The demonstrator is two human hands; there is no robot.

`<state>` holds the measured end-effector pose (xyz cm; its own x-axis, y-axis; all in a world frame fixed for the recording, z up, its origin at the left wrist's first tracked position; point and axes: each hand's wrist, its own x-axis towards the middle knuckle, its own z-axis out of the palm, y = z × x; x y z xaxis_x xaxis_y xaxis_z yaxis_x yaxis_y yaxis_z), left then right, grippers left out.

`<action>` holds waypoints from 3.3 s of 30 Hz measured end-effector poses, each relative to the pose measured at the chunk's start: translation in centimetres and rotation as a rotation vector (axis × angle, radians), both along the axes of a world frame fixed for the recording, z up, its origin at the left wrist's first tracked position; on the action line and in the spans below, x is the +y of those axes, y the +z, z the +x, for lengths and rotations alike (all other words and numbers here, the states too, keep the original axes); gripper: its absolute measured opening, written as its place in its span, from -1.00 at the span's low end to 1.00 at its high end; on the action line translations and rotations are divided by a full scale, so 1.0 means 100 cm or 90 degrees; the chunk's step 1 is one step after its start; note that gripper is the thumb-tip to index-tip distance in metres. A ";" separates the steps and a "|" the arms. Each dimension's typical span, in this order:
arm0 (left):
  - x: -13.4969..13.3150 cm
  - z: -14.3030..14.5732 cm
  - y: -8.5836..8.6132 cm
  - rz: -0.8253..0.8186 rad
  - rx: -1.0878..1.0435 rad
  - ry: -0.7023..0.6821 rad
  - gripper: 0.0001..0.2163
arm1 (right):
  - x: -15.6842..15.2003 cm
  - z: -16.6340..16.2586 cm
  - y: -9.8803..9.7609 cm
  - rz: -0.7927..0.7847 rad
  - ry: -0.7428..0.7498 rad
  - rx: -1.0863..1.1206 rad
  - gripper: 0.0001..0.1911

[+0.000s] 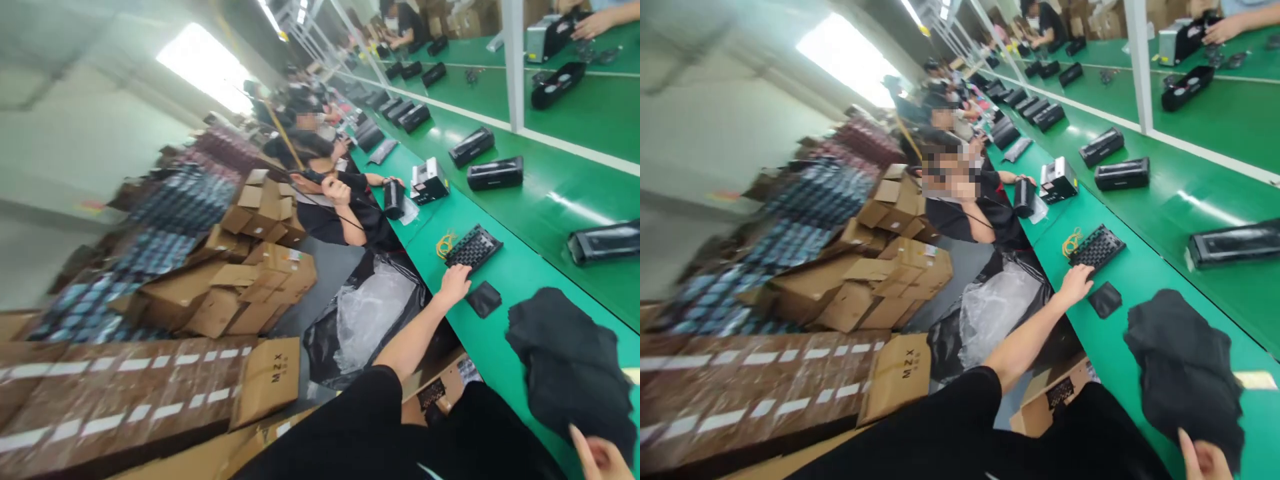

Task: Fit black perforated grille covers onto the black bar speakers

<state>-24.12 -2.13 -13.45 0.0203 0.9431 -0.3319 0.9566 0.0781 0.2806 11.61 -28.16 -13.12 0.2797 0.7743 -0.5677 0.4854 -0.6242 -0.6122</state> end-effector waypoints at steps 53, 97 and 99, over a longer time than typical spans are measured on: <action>-0.030 0.229 0.032 -0.133 -0.474 -0.495 -0.77 | 0.072 0.055 0.038 0.070 -0.323 0.154 -0.35; -0.025 0.204 0.051 -0.421 -0.725 -0.099 -0.69 | 0.041 0.052 0.048 0.195 -0.514 0.274 -0.37; -0.028 0.205 0.054 -0.404 -0.743 -0.097 -0.68 | 0.037 0.051 0.052 0.204 -0.525 0.276 -0.41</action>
